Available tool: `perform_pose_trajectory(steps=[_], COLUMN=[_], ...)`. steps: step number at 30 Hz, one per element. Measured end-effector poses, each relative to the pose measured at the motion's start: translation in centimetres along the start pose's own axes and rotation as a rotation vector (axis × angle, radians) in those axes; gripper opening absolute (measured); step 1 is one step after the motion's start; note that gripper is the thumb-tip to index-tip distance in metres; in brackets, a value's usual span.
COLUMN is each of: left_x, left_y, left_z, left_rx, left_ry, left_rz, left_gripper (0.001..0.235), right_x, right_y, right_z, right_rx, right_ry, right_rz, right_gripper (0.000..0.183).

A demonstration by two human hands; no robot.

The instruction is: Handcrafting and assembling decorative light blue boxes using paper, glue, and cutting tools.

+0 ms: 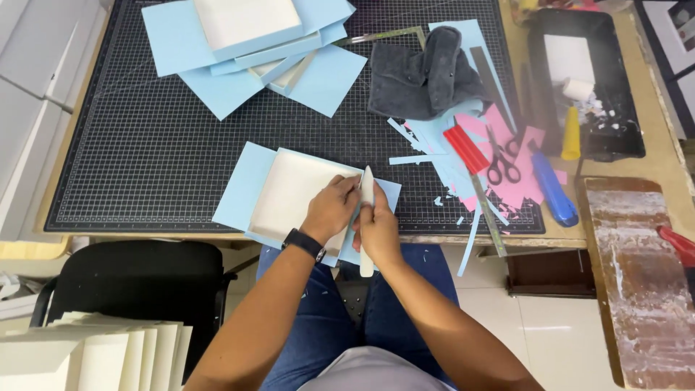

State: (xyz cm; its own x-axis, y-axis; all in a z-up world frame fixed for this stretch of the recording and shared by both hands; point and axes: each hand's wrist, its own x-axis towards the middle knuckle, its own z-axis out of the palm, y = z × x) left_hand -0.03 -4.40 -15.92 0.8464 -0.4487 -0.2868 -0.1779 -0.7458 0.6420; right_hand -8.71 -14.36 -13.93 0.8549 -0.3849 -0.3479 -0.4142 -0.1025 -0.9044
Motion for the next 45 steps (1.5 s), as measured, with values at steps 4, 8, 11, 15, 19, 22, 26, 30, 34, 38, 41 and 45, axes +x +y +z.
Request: perform_pose_trajectory(steps=[4, 8, 11, 15, 19, 22, 26, 30, 34, 38, 41, 45], left_x=[0.0, 0.5, 0.1, -0.6, 0.3, -0.4, -2.8, -2.0, -1.5, -2.0, -1.4, -1.2], left_y=[0.2, -0.4, -0.6, 0.3, -1.0, 0.6, 0.3, -1.6, -1.8, -1.7, -2.4, -2.6], left_z=[0.0, 0.3, 0.5, -0.2, 0.7, -1.0, -1.1, -1.0, -0.4, -0.5, -0.1, 0.1], left_rx=[0.03, 0.02, 0.027, 0.012, -0.024, -0.018, 0.053, -0.004, 0.016, 0.024, 0.026, 0.014], left_ry=[0.007, 0.013, 0.014, 0.02, 0.0, 0.024, -0.022, -0.03, -0.016, -0.023, -0.018, -0.015], left_rz=[0.013, 0.014, 0.028, 0.026, 0.037, 0.06, 0.179, 0.205, 0.202, 0.203, 0.194, 0.2], left_gripper=[0.045, 0.045, 0.044, 0.046, 0.049, 0.052, 0.05, 0.048, 0.047, 0.046, 0.046, 0.046], right_x=[0.6, -0.3, 0.0, 0.0, 0.3, 3.4, 3.6, 1.8, -2.1, -0.8, -1.0, 1.0], right_y=[0.1, -1.3, 0.0, 0.1, 0.1, 0.4, 1.1, 0.0, -4.2, -0.4, -0.9, 2.4], right_z=[0.0, -0.1, 0.3, 0.2, -1.9, -5.3, -10.8, -12.5, -9.7, -8.4, -8.1, -7.8], right_rx=[-0.074, -0.061, -0.1, -0.073, 0.073, 0.135, -0.3, -0.542, -0.486, -0.666, -0.698, -0.765], right_ry=[-0.021, -0.033, -0.023, -0.046, -0.056, -0.008, 0.028, -0.025, 0.0, 0.026, 0.026, 0.034], right_rz=[-0.005, 0.005, 0.012, -0.027, -0.095, -0.21, -0.169, -0.145, -0.211, -0.281, -0.346, -0.494], right_gripper=[0.055, 0.055, 0.055, 0.053, 0.054, 0.047, 0.037, 0.051, 0.046, 0.041, 0.036, 0.041])
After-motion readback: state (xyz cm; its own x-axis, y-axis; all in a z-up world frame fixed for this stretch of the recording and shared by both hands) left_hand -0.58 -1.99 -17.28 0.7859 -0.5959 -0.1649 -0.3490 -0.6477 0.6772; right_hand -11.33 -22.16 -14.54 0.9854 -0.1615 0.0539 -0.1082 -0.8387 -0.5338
